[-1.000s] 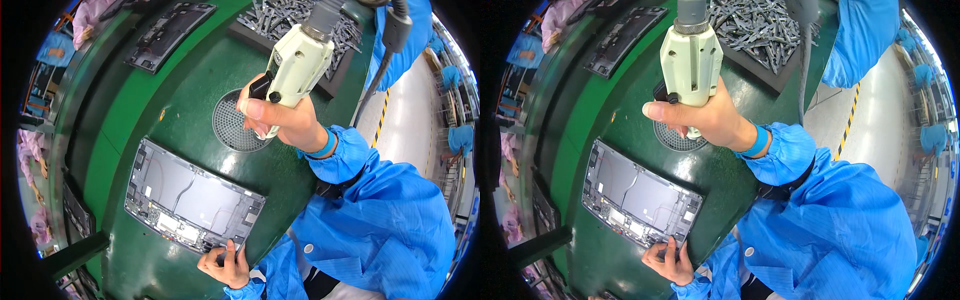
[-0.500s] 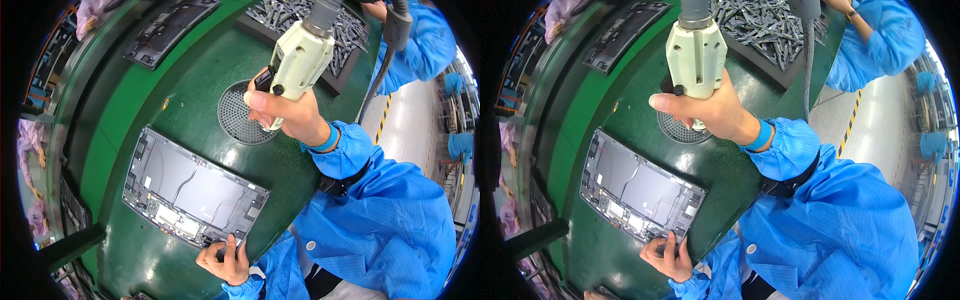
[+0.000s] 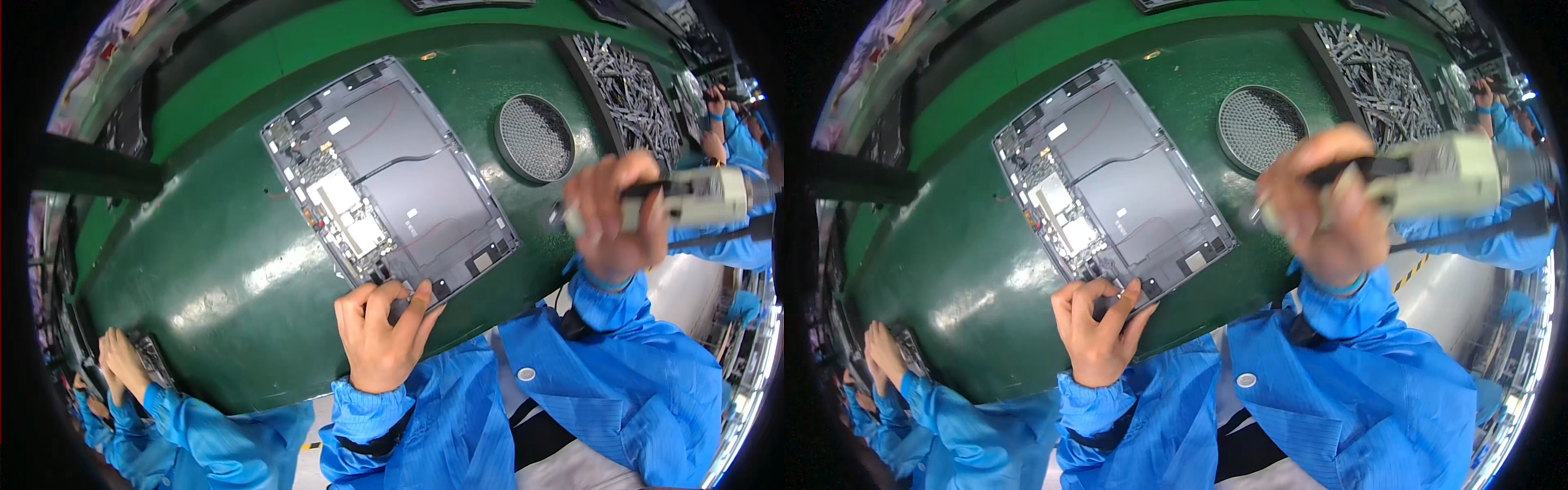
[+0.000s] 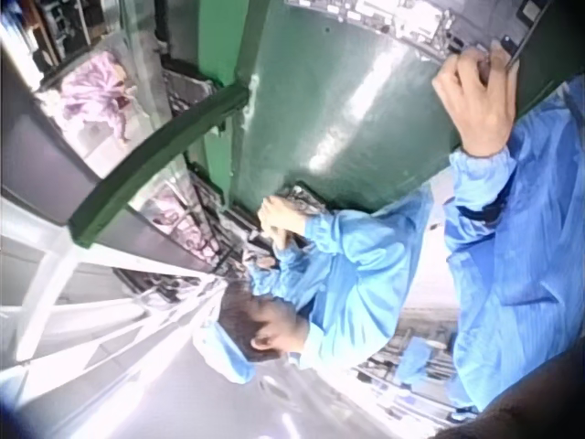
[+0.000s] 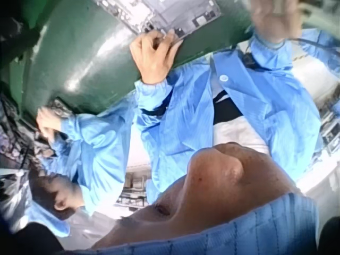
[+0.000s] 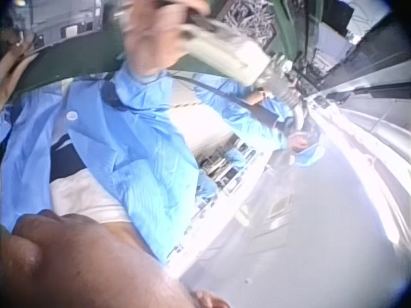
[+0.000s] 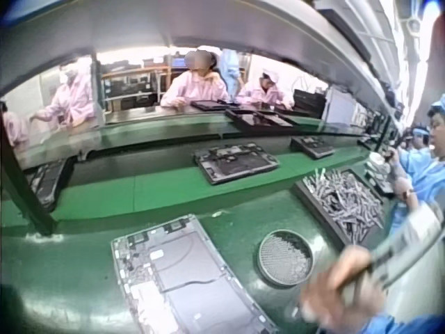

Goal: The person assembles internal components into a tablet and screws parts of the tablet together using an electric screwdriver.

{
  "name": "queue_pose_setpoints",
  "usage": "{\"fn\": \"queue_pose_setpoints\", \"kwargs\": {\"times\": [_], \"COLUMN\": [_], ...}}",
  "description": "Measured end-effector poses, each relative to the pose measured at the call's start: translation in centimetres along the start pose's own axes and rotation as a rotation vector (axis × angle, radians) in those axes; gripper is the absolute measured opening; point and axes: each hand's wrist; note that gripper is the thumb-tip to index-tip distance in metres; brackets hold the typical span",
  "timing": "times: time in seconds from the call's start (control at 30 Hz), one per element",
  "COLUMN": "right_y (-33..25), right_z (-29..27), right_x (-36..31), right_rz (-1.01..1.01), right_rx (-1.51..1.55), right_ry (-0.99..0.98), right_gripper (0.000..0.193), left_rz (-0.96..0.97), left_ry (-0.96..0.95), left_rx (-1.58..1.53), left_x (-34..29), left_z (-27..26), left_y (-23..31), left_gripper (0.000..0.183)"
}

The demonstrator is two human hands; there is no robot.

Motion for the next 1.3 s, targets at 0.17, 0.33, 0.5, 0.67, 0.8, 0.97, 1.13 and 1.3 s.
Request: {"fn": "queue_pose_setpoints", "kwargs": {"times": [0.17,0.33,0.5,0.67,0.8,0.97,1.13,1.3], "right_y": [2.5,2.7,3.4,3.9,3.8,3.7,3.7,3.5], "right_z": [4.1,5.2,5.9,5.9,6.2,6.1,6.1,6.1], "right_x": [-1.7,-2.3,-2.7,-2.7,-2.6,-2.4,-2.9,-3.1], "right_rz": [0.24,0.366,0.377,0.358,0.363,0.311,0.292,0.284], "right_rx": [-0.011,-0.043,0.044,0.012,-0.002,-0.016,0.104,0.057], "right_ry": [-0.27,-0.137,-0.084,-0.02,-0.008,-0.137,-0.051,-0.154], "right_gripper": [0.033,0.036,0.037,0.038,0.037,0.033,0.038,0.041], "left_rz": [-0.027,-0.029,-0.021,-0.025,-0.014,-0.048,-0.087,0.085], "left_ry": [0.051,0.096,0.109,0.1,0.105,0.078,0.118,0.139], "left_rx": [-0.036,-0.072,-0.067,-0.074,-0.081,-0.012,0.042,-0.082], "left_x": [-0.1,0.0,-0.2,-0.2,0.0,-0.3,-0.2,0.5], "left_z": [0.0,0.5,0.6,0.6,0.6,-0.5,-0.5,0.4], "left_y": [0.1,0.2,0.2,0.0,-0.1,0.6,1.5,1.0], "left_gripper": [0.036,0.037,0.037,0.037,0.038,0.035,0.033,0.016]}}
Point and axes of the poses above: each hand's wrist, its own x-axis towards the middle knuckle, its own z-axis out of the palm, y = z × x, and after that the axes turned 15 degrees about x, right-handed
